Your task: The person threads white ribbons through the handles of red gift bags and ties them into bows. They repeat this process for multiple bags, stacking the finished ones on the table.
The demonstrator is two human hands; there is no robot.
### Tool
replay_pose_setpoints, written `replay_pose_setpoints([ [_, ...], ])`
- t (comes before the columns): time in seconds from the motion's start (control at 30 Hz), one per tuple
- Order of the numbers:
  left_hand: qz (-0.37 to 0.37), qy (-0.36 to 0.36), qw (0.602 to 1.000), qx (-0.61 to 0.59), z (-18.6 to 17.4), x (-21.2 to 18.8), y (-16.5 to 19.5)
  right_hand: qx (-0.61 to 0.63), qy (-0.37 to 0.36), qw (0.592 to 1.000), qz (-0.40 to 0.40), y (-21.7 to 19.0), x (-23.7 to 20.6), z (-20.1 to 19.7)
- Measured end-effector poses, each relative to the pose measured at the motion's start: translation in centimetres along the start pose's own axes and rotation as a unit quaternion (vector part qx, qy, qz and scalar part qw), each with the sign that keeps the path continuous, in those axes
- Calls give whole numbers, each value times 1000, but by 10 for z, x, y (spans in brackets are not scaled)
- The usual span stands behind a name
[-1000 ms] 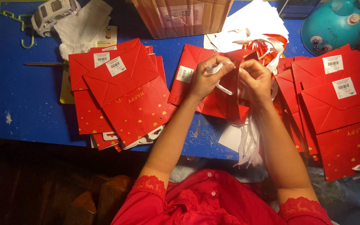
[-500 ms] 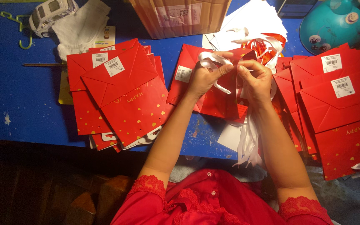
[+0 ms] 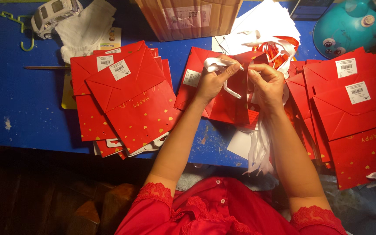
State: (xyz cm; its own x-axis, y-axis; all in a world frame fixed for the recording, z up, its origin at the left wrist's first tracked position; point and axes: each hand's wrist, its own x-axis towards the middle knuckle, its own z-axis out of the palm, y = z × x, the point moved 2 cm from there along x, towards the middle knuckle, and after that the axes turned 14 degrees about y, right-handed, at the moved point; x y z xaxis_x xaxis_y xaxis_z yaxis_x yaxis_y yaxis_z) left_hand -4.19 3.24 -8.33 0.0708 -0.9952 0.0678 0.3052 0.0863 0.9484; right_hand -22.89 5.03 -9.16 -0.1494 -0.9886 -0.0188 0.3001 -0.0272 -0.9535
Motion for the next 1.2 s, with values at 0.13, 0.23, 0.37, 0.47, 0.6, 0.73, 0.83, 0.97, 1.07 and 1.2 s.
replay_pose_setpoints([
  [0.13, -9, -10, 997, -79, 0, 2, -2, 15, 2, 1000, 3, -2, 0, 2],
  [0.23, -19, -12, 995, -95, 1, 1, -5, 22, 4, 1000, 16, -2, 0, 1],
  [0.37, -14, -8, 995, -98, 1, 0, -6, 31, 6, 999, 14, 1, 0, 0],
  [0.47, -10, -8, 995, -96, 1, 1, -5, 31, 10, 999, 21, 3, 0, -1],
  [0.6, 1, -8, 996, -85, 0, 0, -3, 93, -10, 995, 21, 1, 0, 0],
  [0.73, -36, 24, 998, -38, -2, 0, -4, 91, -5, 995, 30, -5, -2, 2],
  [0.83, -33, 6, 993, -110, 0, 0, -1, 95, -4, 995, 42, -8, -3, 4],
  [0.97, 1, 1, 998, -56, 1, -3, 4, 85, -4, 996, 31, -7, -4, 5],
  [1.07, 28, -8, 1000, -9, 3, -5, 4, 86, -4, 996, 24, -5, -4, 3],
  [1.2, 12, -19, 998, -64, 7, -4, 3, 85, 8, 996, 20, -2, -3, 2],
])
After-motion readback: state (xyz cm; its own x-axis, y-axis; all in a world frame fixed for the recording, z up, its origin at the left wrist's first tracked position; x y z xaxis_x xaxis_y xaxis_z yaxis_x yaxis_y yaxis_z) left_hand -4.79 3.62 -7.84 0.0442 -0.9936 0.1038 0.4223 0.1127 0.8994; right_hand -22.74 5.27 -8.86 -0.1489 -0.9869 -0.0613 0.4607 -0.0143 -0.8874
